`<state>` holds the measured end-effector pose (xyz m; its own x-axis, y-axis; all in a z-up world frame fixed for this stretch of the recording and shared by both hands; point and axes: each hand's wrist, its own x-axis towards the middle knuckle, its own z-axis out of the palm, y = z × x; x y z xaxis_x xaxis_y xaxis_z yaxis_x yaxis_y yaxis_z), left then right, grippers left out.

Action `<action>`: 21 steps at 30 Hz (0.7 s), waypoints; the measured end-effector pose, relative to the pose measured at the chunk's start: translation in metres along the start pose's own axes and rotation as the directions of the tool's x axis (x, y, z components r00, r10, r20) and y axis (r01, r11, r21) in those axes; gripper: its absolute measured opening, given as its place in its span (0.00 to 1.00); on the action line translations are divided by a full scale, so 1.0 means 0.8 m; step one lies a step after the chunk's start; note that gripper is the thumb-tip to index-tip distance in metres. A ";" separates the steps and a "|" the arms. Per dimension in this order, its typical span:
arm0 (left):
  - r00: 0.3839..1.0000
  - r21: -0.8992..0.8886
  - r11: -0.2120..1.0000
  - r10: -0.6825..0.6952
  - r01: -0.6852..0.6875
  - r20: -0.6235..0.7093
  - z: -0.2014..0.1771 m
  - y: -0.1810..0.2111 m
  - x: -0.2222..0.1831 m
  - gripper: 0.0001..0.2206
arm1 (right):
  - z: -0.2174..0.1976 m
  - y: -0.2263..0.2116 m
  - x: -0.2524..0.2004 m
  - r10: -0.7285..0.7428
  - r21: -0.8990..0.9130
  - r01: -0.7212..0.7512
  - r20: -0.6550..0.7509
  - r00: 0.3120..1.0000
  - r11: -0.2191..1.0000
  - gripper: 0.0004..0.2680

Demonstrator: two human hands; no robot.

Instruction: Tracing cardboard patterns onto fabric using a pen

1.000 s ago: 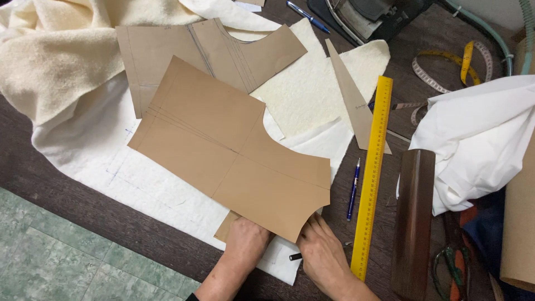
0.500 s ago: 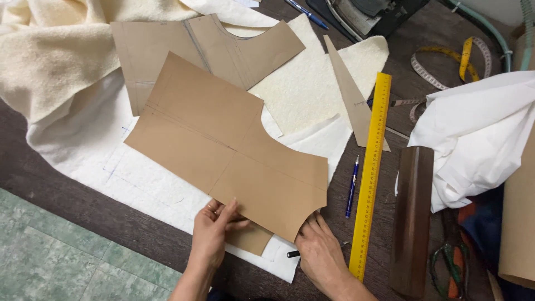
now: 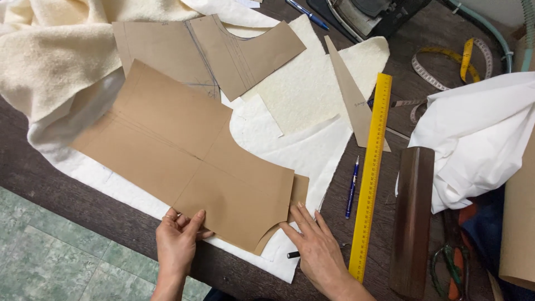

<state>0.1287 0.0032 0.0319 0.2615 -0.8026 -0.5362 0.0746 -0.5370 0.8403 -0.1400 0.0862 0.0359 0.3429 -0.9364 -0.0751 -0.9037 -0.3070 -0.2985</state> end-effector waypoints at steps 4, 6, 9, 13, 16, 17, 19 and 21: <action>1.000 0.033 0.999 -0.010 0.010 -0.011 -0.001 0.002 -0.003 0.07 | -0.002 -0.001 0.001 0.015 0.057 -0.017 0.036 0.999 0.998 0.33; 1.000 0.053 0.999 0.001 0.000 -0.011 0.000 0.004 -0.005 0.07 | -0.001 -0.001 0.000 0.018 0.071 -0.020 0.030 0.999 0.997 0.33; 1.000 0.091 0.996 -0.009 0.010 -0.015 0.001 0.014 -0.011 0.07 | 0.001 -0.002 0.002 0.054 0.065 -0.055 0.013 0.998 0.996 0.30; 0.994 0.458 0.886 -0.029 0.076 -0.109 -0.003 0.040 -0.022 0.16 | -0.006 -0.003 0.004 0.066 0.093 -0.067 0.012 0.998 0.993 0.26; 0.976 0.769 0.639 0.176 -0.016 -0.126 -0.011 0.027 -0.022 0.21 | -0.011 -0.006 0.006 0.063 0.092 -0.064 0.009 0.998 0.994 0.24; 0.937 0.867 0.481 0.345 -0.131 -0.050 -0.014 0.016 -0.020 0.22 | -0.014 -0.006 0.007 0.061 0.101 -0.061 0.000 0.998 0.993 0.22; 0.883 0.829 0.419 0.436 -0.370 0.174 0.014 0.024 -0.030 0.19 | -0.010 -0.005 0.005 0.053 0.090 -0.052 -0.005 0.999 0.995 0.22; 0.772 0.738 0.336 0.512 -0.585 0.378 0.046 0.028 -0.033 0.17 | -0.007 -0.005 0.005 0.041 0.082 -0.040 -0.009 0.999 0.996 0.23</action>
<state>0.0883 0.0030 0.0622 -0.1238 -0.9922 -0.0141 -0.8384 0.0970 0.5364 -0.1367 0.0829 0.0424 0.3030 -0.9498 -0.0786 -0.8927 -0.2540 -0.3722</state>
